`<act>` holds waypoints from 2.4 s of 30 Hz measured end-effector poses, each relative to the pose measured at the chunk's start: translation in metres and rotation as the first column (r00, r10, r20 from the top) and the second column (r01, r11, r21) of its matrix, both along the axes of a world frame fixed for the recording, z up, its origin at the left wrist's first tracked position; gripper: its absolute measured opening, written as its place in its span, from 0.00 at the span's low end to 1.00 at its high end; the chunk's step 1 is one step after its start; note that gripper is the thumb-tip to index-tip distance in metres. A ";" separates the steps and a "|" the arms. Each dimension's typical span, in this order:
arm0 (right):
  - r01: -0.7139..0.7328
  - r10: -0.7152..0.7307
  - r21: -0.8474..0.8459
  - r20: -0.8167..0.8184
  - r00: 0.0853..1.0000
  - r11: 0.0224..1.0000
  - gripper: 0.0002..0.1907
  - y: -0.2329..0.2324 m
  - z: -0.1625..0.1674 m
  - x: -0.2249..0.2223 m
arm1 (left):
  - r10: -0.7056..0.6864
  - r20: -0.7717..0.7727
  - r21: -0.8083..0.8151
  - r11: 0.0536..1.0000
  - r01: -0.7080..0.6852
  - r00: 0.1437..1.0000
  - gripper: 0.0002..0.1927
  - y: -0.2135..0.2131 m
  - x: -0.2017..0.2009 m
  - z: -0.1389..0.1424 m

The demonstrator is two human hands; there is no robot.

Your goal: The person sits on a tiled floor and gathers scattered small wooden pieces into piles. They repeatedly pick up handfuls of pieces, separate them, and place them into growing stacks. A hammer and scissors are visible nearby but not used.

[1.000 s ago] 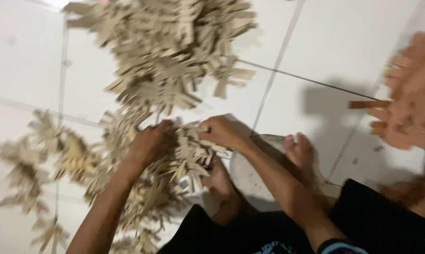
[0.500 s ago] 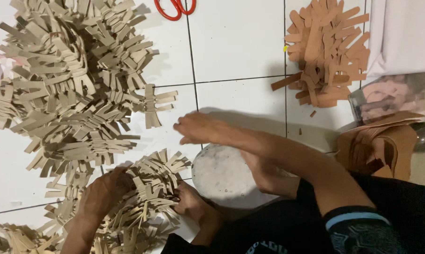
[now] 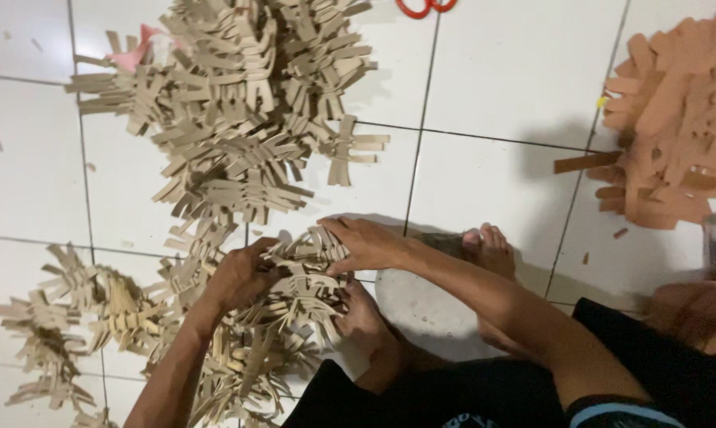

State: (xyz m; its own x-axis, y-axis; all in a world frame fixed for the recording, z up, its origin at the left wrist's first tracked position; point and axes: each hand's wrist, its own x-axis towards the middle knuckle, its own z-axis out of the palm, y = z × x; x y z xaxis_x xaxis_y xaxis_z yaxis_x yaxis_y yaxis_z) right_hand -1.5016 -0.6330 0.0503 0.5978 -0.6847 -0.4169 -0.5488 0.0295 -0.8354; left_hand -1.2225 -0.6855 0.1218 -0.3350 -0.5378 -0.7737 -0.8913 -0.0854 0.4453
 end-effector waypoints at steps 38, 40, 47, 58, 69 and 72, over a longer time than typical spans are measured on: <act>0.318 -0.289 0.126 -0.202 0.936 0.940 0.26 -0.044 0.073 0.033 | 0.461 -0.206 -0.042 0.877 -0.479 0.863 0.28 0.009 0.109 -0.042; 0.409 -0.394 0.147 -0.122 0.911 0.901 0.22 -0.064 0.086 0.022 | 0.532 -0.203 0.017 0.842 -0.540 0.822 0.27 0.007 0.112 -0.036; 0.673 -0.645 -0.062 0.231 0.728 0.737 0.28 -0.099 0.082 0.009 | 0.672 -0.344 0.048 0.710 -0.703 0.656 0.26 -0.003 0.118 -0.017; 0.695 -0.685 -0.394 0.194 0.702 0.601 0.29 -0.046 0.033 0.002 | 0.648 -0.518 -0.236 0.519 -0.821 0.558 0.25 -0.014 0.145 -0.004; 0.686 -0.695 -0.489 0.204 0.690 0.539 0.34 -0.045 0.024 -0.015 | 0.556 -0.689 -0.213 0.457 -0.863 0.464 0.20 -0.040 0.125 0.038; 0.615 -0.657 -0.557 0.156 0.737 0.558 0.46 -0.049 0.021 -0.008 | 0.502 -0.666 -0.072 0.693 -0.717 0.552 0.19 -0.045 0.062 0.017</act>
